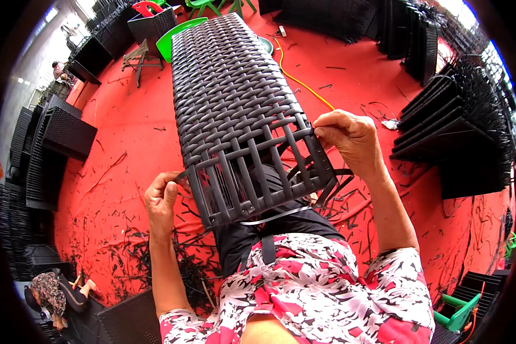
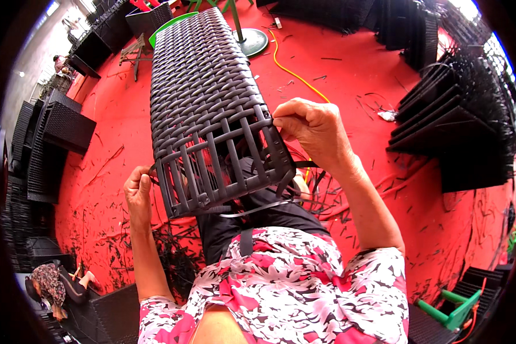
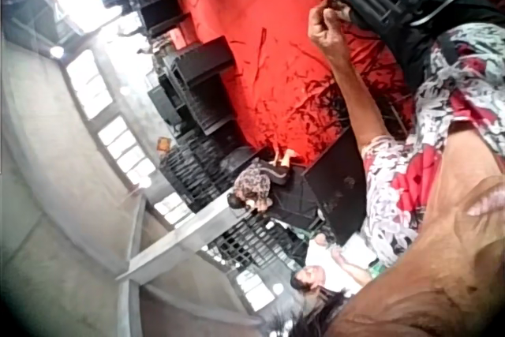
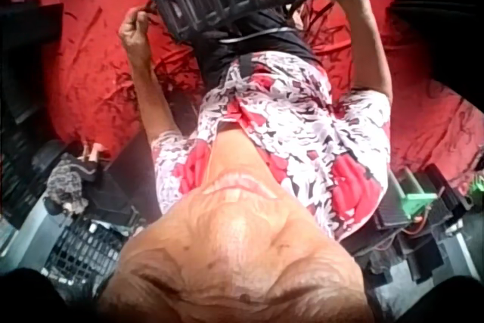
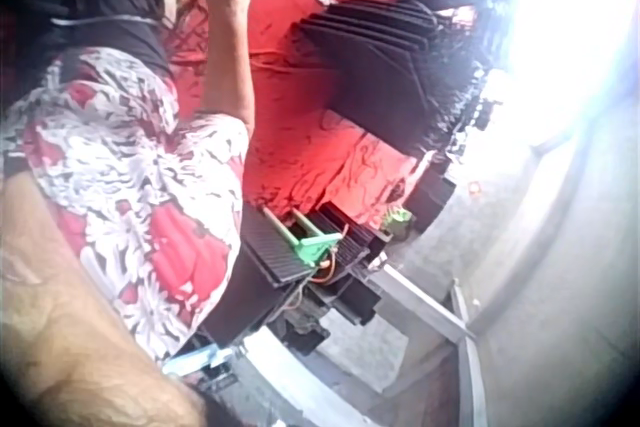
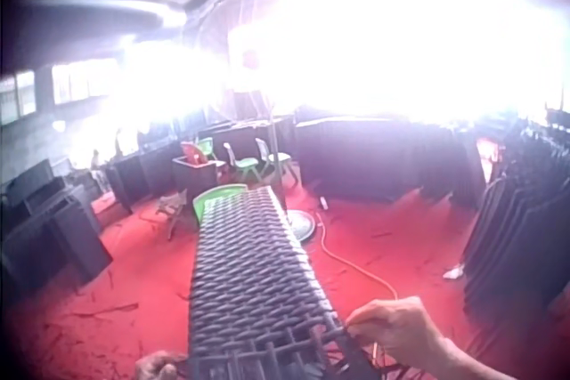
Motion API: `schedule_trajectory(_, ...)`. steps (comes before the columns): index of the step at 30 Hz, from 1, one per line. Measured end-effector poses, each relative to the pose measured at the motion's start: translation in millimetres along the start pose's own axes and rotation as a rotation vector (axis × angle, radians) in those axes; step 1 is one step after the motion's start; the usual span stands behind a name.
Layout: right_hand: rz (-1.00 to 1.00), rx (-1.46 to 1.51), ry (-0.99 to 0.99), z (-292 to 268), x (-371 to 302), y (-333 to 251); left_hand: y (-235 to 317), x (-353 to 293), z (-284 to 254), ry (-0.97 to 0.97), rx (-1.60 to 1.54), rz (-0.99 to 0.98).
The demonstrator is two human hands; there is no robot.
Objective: The person weaves plastic wicker strips into a chair frame by hand, pulling strips through the frame and securing them.
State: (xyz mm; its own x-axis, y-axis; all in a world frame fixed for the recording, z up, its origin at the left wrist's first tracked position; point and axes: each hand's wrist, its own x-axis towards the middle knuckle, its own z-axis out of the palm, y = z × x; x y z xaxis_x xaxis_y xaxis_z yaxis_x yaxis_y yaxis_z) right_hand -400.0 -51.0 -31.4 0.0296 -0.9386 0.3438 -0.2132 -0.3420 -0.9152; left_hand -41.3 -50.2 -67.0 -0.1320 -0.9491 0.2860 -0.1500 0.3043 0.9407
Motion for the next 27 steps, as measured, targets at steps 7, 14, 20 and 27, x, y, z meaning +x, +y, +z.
schedule_trajectory(7,-0.262,-0.266,0.096,11,10,4,13,-1,6,0.012,0.012,0.048)
schedule_trajectory(14,-0.126,-0.076,0.080,15,17,10,19,11,6,0.008,-0.049,0.068)
schedule_trajectory(20,-0.089,-0.049,0.059,21,16,9,4,29,-7,-0.058,-0.148,0.035)
schedule_trajectory(27,0.032,0.035,0.002,20,17,13,-16,31,-4,-0.118,-0.272,-0.037)
